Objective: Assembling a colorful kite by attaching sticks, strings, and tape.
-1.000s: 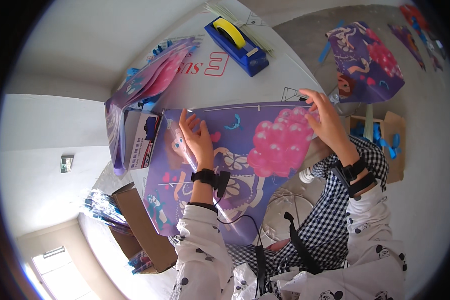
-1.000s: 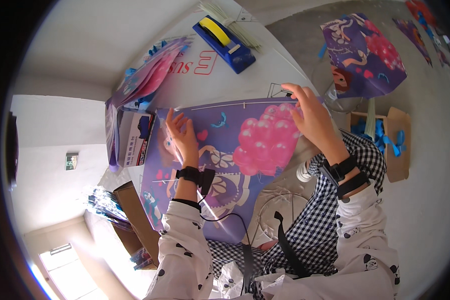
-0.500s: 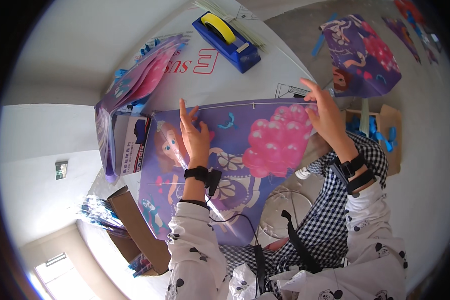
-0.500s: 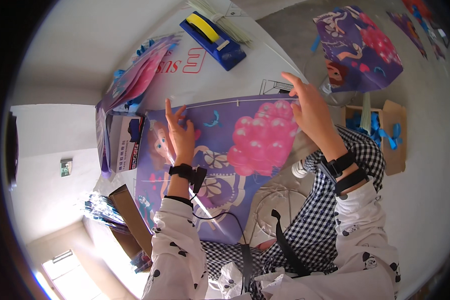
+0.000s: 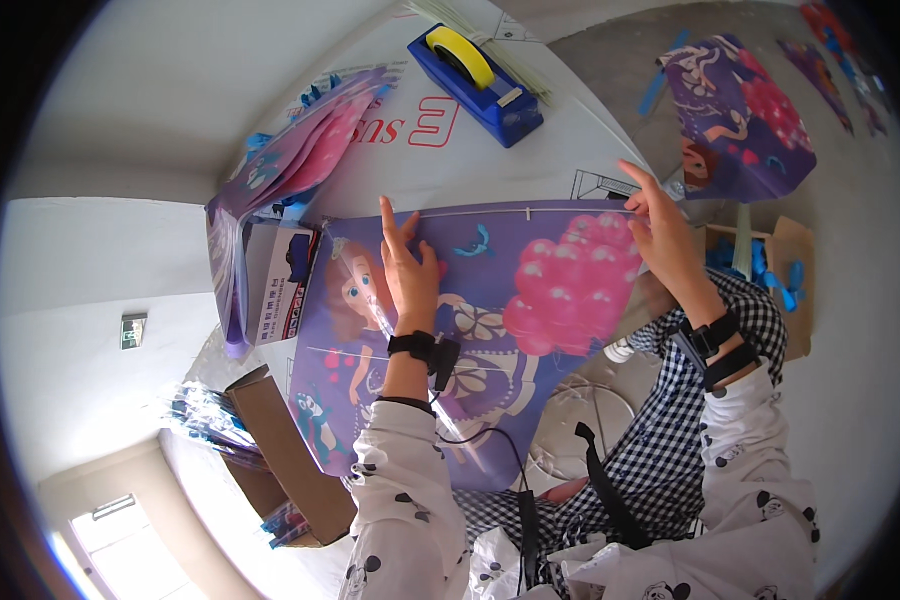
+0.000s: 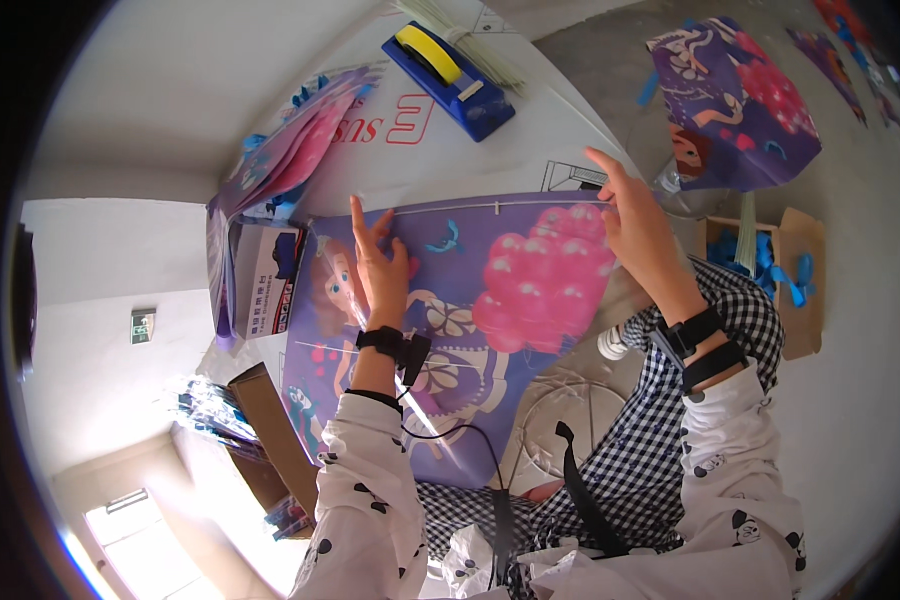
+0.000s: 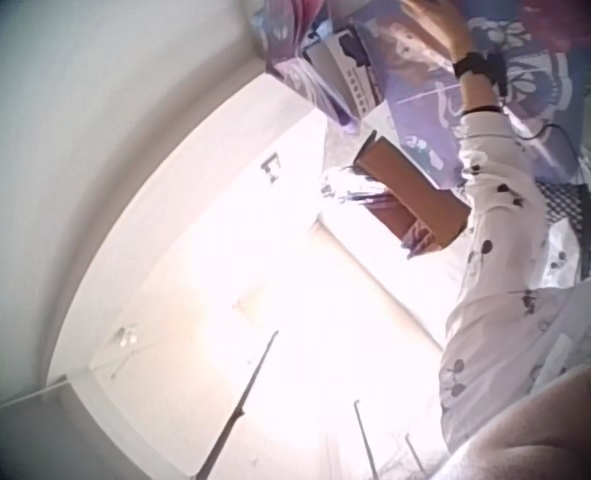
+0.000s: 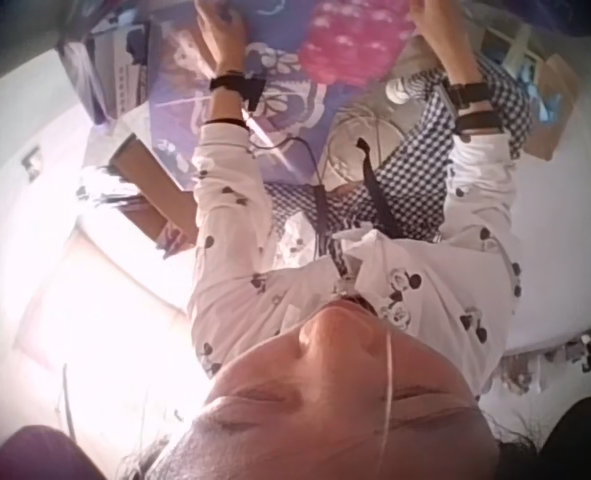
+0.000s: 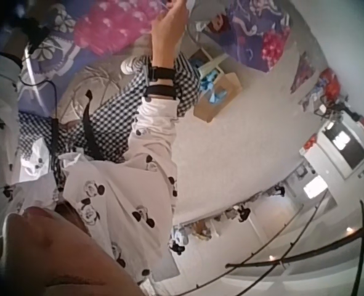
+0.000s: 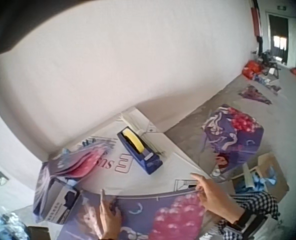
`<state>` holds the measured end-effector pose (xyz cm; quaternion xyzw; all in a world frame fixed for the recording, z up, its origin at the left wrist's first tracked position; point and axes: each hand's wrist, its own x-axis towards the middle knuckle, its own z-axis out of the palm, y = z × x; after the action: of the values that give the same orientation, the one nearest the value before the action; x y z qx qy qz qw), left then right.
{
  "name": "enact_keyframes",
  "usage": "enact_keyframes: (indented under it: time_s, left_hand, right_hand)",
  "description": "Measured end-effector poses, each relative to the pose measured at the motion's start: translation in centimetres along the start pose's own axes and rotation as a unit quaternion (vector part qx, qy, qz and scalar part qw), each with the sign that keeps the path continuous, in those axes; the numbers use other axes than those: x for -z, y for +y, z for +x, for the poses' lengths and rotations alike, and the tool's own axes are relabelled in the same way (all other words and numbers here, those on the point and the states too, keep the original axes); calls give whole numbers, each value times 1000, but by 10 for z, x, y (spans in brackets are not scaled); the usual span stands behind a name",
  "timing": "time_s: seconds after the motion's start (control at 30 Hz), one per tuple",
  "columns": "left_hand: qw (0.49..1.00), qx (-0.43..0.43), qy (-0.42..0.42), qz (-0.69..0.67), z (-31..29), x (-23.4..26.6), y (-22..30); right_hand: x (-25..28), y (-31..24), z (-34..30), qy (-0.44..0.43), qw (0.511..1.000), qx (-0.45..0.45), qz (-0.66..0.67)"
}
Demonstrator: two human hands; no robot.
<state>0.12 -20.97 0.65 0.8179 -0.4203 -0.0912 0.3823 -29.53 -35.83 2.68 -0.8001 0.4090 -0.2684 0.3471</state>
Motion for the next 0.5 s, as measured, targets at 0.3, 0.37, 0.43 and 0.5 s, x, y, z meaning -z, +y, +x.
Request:
enact_keyframes:
  time_s: [0.3,0.37,0.43,0.5]
  left_hand:
    - [1000,6,22,-5,3,-3,4]
    - [1000,-3,26,3,2,0,5]
    - [999,-15,27,12,1,4,4]
    - [999,-33,35,14,0,4,2]
  right_hand:
    - [0,1,6,14,1000,24,12]
    - [0,-7,6,11,1000,17,-8]
    - [-1,-10,7,17,999,28,-11]
    - [-2,-9,8,24,999,32,-28]
